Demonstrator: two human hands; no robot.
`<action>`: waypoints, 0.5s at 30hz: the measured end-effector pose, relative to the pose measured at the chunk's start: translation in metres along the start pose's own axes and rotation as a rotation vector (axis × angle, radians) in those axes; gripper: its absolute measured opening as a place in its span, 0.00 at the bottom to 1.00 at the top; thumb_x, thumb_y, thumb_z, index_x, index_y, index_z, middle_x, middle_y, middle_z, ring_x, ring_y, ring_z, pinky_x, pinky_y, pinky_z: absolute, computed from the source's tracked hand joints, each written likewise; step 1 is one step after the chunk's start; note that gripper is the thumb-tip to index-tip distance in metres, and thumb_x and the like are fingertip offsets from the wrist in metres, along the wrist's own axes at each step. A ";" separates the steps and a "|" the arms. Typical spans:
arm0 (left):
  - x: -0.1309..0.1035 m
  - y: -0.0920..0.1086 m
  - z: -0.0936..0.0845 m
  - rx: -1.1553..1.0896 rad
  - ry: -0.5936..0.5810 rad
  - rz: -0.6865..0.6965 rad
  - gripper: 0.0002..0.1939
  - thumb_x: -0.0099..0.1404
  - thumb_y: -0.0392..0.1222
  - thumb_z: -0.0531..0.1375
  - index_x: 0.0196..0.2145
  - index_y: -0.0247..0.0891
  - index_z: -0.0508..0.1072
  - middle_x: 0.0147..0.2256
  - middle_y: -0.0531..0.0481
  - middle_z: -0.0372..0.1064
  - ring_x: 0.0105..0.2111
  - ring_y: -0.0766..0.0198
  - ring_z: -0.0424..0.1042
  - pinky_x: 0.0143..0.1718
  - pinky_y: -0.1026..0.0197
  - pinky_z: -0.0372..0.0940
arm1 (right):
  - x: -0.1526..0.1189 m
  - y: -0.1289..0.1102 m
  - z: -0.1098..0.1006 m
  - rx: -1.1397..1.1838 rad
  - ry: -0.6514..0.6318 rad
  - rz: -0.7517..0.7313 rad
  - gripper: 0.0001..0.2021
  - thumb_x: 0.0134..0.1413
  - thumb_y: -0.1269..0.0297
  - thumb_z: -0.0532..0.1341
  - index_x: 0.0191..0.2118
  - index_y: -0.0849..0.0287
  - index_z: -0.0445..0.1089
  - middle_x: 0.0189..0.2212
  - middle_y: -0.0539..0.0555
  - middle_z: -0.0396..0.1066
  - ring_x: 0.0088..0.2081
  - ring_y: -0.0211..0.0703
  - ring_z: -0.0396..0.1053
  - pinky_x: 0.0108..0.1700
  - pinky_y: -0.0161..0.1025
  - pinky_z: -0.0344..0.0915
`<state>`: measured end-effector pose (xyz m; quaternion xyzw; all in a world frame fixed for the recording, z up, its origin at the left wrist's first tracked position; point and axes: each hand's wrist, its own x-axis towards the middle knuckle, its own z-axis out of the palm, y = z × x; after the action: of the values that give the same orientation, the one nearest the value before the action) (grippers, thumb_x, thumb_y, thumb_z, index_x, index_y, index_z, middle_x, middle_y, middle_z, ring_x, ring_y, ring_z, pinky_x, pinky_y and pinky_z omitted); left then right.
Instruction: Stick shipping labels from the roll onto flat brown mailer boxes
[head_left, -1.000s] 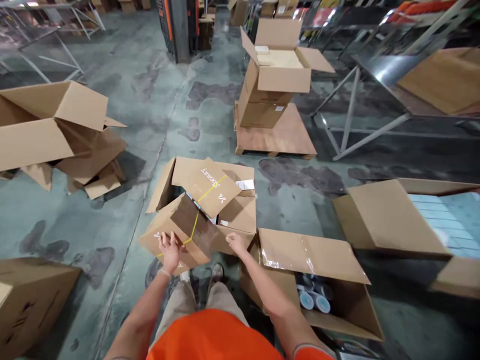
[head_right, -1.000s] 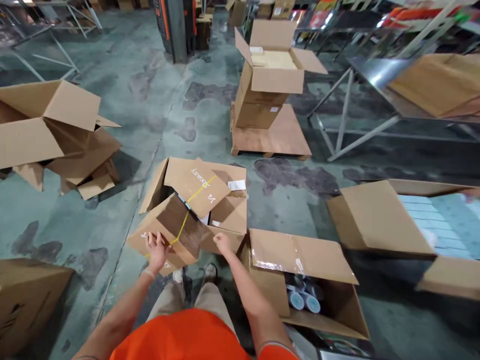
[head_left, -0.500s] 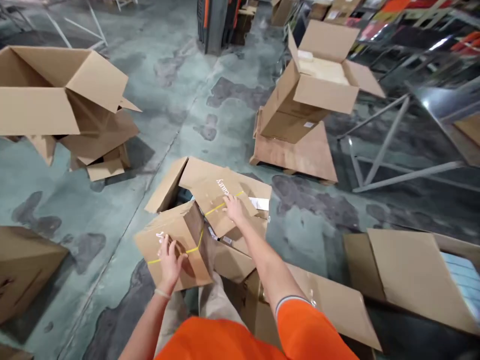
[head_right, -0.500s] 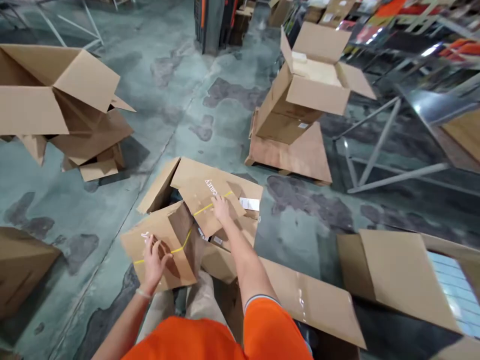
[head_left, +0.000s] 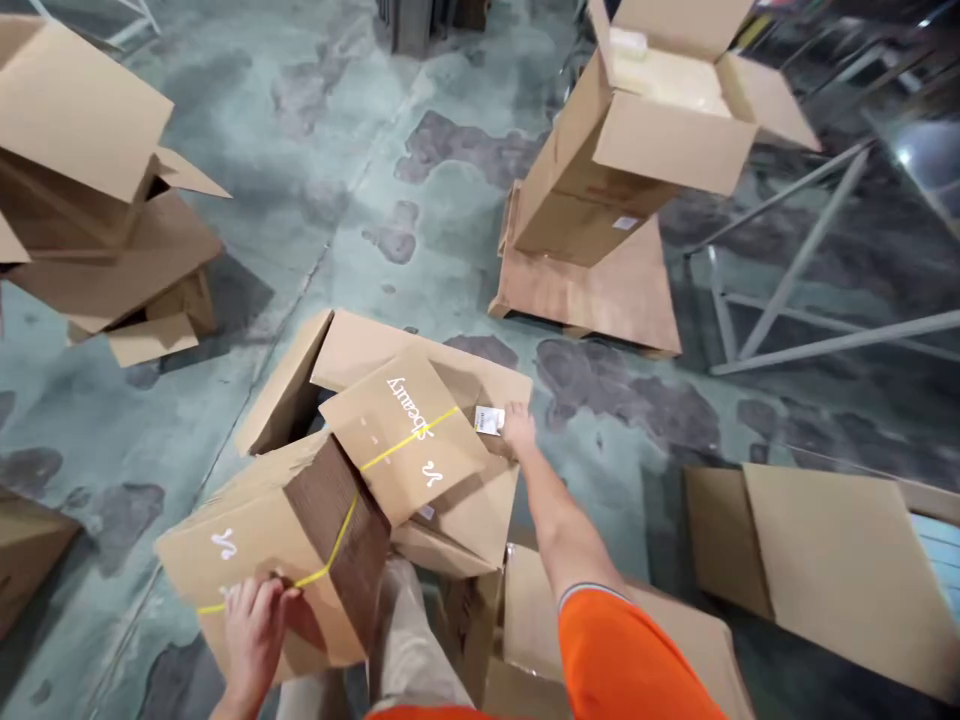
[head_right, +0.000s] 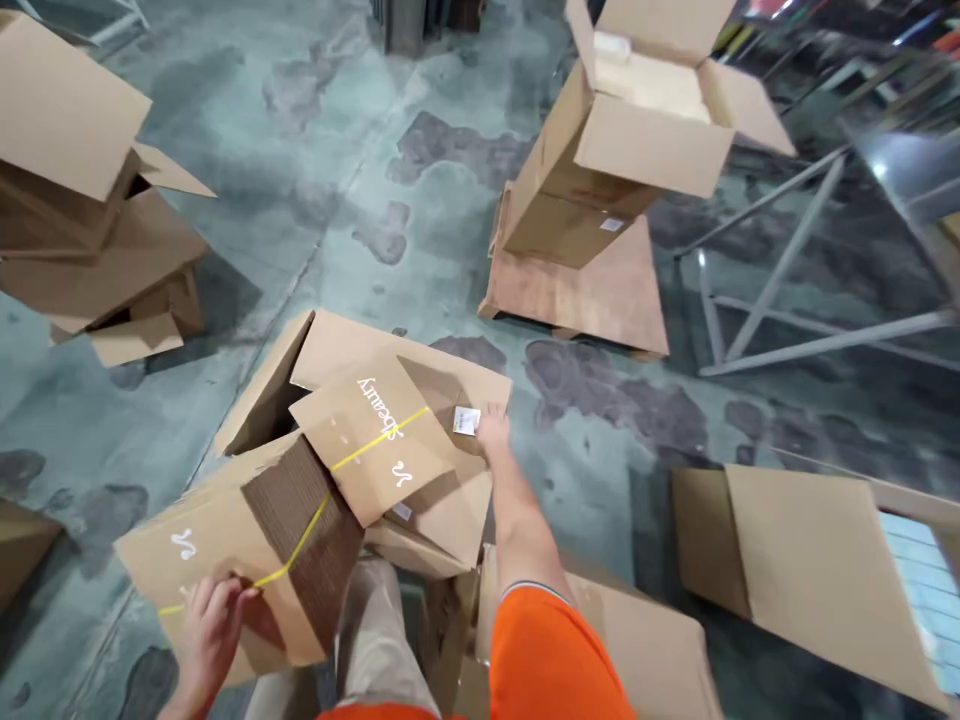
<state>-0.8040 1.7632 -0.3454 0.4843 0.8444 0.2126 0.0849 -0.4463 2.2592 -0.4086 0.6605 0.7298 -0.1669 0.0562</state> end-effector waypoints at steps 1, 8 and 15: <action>-0.004 -0.003 -0.001 0.013 0.012 0.012 0.14 0.73 0.49 0.56 0.30 0.49 0.74 0.28 0.47 0.73 0.30 0.50 0.70 0.34 0.49 0.65 | 0.008 0.002 0.009 -0.010 -0.023 -0.015 0.22 0.53 0.81 0.64 0.55 0.68 0.73 0.61 0.74 0.71 0.63 0.58 0.64 0.62 0.46 0.58; -0.015 -0.012 -0.003 0.155 -0.058 0.048 0.15 0.74 0.48 0.56 0.30 0.49 0.75 0.26 0.49 0.72 0.28 0.51 0.73 0.34 0.50 0.69 | 0.018 0.018 0.000 -0.025 -0.150 0.230 0.10 0.57 0.73 0.68 0.44 0.68 0.80 0.47 0.75 0.79 0.53 0.64 0.75 0.54 0.52 0.68; 0.009 0.019 0.004 0.180 -0.101 0.014 0.16 0.75 0.41 0.52 0.35 0.44 0.78 0.30 0.45 0.75 0.33 0.52 0.76 0.40 0.51 0.69 | -0.039 -0.038 -0.062 0.502 -0.209 -0.396 0.08 0.56 0.61 0.69 0.39 0.60 0.81 0.43 0.61 0.80 0.46 0.53 0.76 0.49 0.44 0.72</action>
<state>-0.7926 1.7805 -0.3406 0.5060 0.8513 0.1117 0.0821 -0.4702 2.2393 -0.3327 0.4785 0.7705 -0.4157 -0.0673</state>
